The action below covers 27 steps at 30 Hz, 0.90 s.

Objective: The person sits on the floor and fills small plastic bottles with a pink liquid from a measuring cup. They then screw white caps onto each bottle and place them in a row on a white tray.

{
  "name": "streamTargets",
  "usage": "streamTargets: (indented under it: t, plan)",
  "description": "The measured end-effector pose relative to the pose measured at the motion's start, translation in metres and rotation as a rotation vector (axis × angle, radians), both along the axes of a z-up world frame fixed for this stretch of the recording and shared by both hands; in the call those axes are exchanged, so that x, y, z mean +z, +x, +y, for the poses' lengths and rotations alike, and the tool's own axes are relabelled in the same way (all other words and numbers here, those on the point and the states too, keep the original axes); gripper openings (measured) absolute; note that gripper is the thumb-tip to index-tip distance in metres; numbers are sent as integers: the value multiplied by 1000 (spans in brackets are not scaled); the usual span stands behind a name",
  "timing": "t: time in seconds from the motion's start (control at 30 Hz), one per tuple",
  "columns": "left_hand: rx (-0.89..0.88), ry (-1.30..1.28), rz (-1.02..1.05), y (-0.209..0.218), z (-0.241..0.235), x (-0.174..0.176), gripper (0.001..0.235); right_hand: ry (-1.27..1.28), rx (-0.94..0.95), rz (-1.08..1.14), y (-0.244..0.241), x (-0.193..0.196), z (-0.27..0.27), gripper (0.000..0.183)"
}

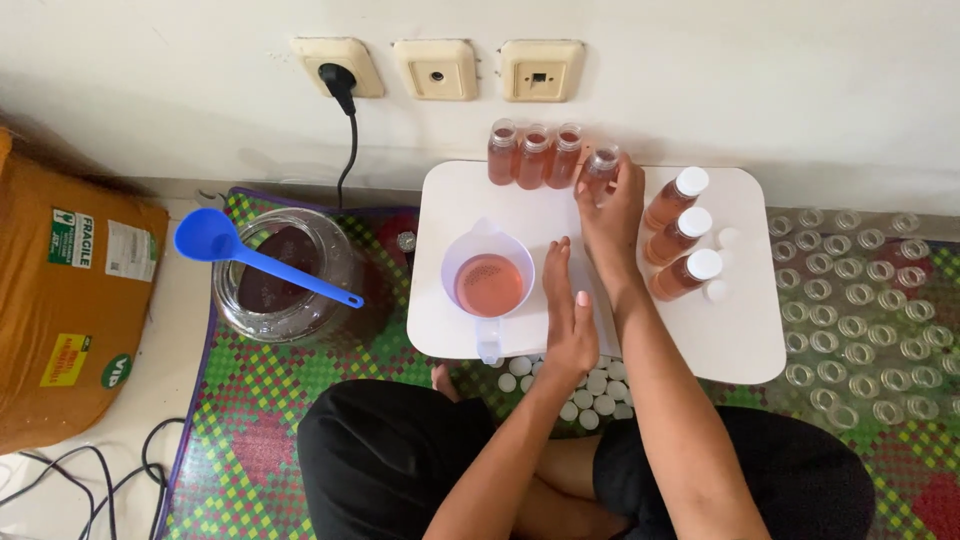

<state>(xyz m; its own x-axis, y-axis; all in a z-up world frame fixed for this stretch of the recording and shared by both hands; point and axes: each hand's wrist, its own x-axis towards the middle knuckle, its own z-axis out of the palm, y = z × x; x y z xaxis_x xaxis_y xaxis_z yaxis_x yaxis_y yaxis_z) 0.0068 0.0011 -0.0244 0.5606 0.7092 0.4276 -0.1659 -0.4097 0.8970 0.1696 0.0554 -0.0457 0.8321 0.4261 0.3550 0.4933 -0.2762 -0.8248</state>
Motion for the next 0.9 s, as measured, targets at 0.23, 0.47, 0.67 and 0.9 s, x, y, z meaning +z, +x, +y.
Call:
streamTargets:
  t: [0.23,0.47,0.67,0.9]
  plan:
    - [-6,-14,20,-3,-2,0,68,22,68,-128,-33,12,-33,61]
    - [3,-53,8,-2,-4,-6,62,-114,191,-28,-54,23,-75,63]
    - [-41,-203,80,-5,-4,3,71,-146,312,-37,-60,17,-112,59]
    - [-138,-333,144,-3,-7,4,75,-221,291,-30,-79,28,-143,50]
